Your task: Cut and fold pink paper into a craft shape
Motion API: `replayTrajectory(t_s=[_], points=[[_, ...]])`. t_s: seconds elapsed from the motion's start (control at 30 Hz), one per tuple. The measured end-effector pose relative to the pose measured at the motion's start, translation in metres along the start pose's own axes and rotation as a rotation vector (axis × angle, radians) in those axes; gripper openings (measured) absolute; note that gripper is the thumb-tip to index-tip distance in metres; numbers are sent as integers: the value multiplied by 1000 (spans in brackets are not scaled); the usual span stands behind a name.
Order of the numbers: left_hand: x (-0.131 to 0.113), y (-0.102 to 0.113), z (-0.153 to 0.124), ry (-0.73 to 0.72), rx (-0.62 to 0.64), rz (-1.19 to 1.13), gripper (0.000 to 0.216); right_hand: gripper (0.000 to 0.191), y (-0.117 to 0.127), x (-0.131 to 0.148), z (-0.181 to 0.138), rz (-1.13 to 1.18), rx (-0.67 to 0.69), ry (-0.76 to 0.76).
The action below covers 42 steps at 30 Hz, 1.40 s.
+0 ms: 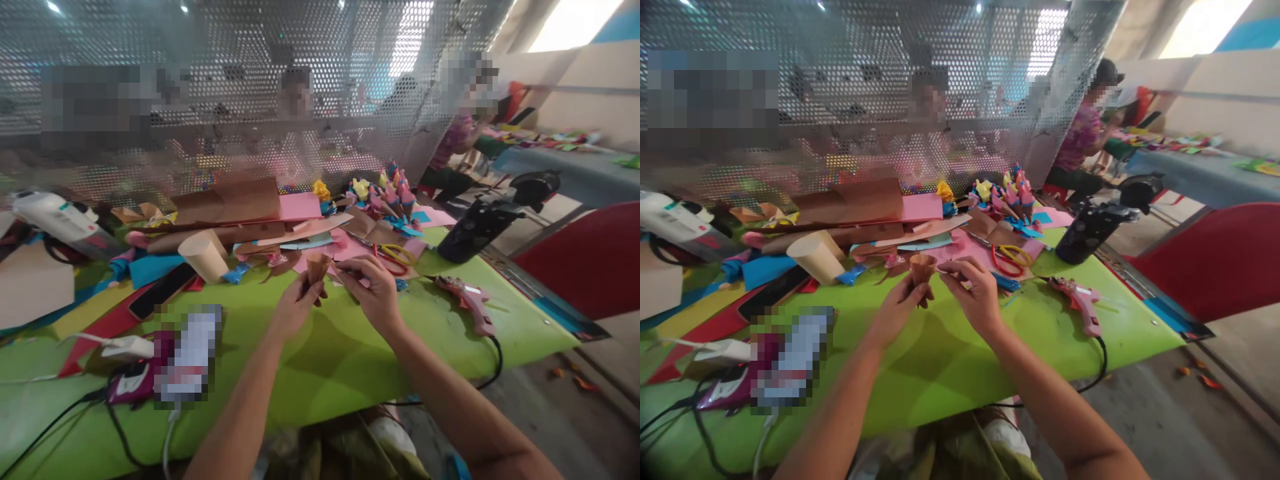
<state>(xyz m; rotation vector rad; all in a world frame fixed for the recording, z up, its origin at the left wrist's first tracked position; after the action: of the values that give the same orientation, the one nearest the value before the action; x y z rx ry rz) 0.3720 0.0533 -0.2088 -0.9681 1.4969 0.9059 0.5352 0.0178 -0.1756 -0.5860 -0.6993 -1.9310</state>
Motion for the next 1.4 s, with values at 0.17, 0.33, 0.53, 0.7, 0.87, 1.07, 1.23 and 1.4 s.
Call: replayTrajectory(t_s=[0.17,0.33,0.53,0.7,0.87,1.07,1.23,1.4], points=[[1,-4,-1,30,42,182,34,10,0,-5,-1,-4,-12,86],[0,-6,-2,40,79,241,35,7,1,-6,0,-22,-17,127],[1,-5,-2,67,81,244,31,10,-1,-5,1,-22,2,118],[2,-5,-2,74,99,214,31,11,0,-8,3,-43,-21,101],[5,-4,-1,81,77,144,31,10,2,-10,4,44,-76,18],[8,-1,2,38,-5,-86,41,29,6,-13,0,331,-142,-125],[8,2,1,-6,-8,-183,45,15,5,-17,-1,357,-143,-152],[10,4,5,-47,-4,-251,49,25,-1,-13,-1,226,-19,-65]])
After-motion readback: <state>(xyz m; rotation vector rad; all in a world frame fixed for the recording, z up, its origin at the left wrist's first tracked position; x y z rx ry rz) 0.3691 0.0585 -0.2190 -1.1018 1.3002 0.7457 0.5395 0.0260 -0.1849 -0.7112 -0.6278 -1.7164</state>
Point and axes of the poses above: each hand's wrist, its own z-axis towards the middle knuckle, its own y-axis out of the back of the hand, x = y × z, the point moved 4 cm from there along z, towards the middle knuckle, and after that the axes turned 11 degrees about y, right-handed, at the moved point
